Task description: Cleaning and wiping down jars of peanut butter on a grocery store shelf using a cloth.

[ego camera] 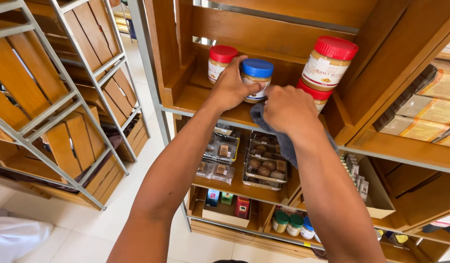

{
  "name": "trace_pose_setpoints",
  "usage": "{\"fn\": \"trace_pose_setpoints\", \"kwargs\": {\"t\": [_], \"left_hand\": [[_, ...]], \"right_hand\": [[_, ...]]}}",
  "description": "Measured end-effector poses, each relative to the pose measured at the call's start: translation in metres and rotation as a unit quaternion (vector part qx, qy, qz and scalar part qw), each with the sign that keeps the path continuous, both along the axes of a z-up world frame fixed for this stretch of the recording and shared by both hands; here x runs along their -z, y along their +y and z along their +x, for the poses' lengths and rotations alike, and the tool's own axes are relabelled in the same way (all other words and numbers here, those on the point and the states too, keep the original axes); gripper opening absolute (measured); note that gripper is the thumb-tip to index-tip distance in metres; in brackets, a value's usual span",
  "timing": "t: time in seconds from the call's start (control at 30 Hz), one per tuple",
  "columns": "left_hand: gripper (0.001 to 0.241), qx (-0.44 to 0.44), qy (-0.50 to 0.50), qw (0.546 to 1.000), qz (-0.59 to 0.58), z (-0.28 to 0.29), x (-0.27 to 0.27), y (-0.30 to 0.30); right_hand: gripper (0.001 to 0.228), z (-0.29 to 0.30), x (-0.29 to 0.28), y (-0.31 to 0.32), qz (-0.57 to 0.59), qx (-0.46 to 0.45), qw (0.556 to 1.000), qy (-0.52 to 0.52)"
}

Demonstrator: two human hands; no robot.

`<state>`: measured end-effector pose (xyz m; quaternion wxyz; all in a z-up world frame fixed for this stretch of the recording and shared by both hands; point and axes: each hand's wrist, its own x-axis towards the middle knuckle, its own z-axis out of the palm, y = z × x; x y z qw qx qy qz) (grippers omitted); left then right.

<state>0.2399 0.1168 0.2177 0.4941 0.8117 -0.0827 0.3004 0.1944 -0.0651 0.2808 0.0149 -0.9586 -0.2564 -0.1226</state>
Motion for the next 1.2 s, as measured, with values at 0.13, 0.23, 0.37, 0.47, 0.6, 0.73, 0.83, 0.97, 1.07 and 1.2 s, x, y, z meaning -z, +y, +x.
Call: {"fn": "trace_pose_setpoints", "kwargs": {"t": [0.13, 0.23, 0.37, 0.47, 0.6, 0.73, 0.83, 0.97, 1.07, 1.2], "left_hand": [[0.096, 0.005, 0.017, 1.000, -0.007, 0.002, -0.002, -0.006], [0.095, -0.009, 0.025, 1.000, 0.010, -0.002, -0.003, -0.011], [0.080, -0.017, -0.004, 1.000, 0.023, -0.014, -0.006, -0.019], [0.065, -0.054, -0.018, 0.997, 0.058, -0.022, -0.005, -0.021], [0.039, -0.146, 0.072, 0.964, 0.211, -0.023, 0.002, 0.000], [0.025, -0.250, -0.013, 0.961, 0.118, -0.012, -0.002, 0.039], [0.040, -0.225, -0.135, 0.961, 0.087, -0.006, -0.023, 0.055], [0.047, -0.207, -0.062, 0.965, 0.148, -0.002, -0.050, 0.049], [0.050, -0.168, -0.020, 0.960, 0.223, 0.006, -0.065, 0.045], [0.057, -0.162, 0.090, 0.932, 0.310, 0.031, -0.075, 0.050]], "right_hand": [[0.031, 0.010, -0.005, 0.000, 0.031, 0.007, 0.998, 0.048], [0.032, 0.016, -0.001, 0.000, 0.023, 0.028, 0.996, 0.084], [0.041, 0.018, 0.003, 0.001, 0.044, 0.012, 0.996, 0.081], [0.040, 0.022, 0.007, 0.000, 0.037, 0.016, 0.996, 0.077], [0.051, 0.019, 0.005, 0.002, 0.037, 0.022, 0.996, 0.076], [0.052, 0.028, 0.007, 0.010, 0.029, 0.014, 0.995, 0.094], [0.055, 0.040, 0.004, 0.021, 0.026, 0.006, 0.996, 0.083], [0.058, 0.046, 0.003, 0.028, 0.005, -0.013, 0.995, 0.097], [0.048, 0.015, -0.004, 0.028, 0.037, 0.009, 0.996, 0.082], [0.031, -0.023, -0.015, 0.020, 0.109, 0.057, 0.991, 0.057]]}}
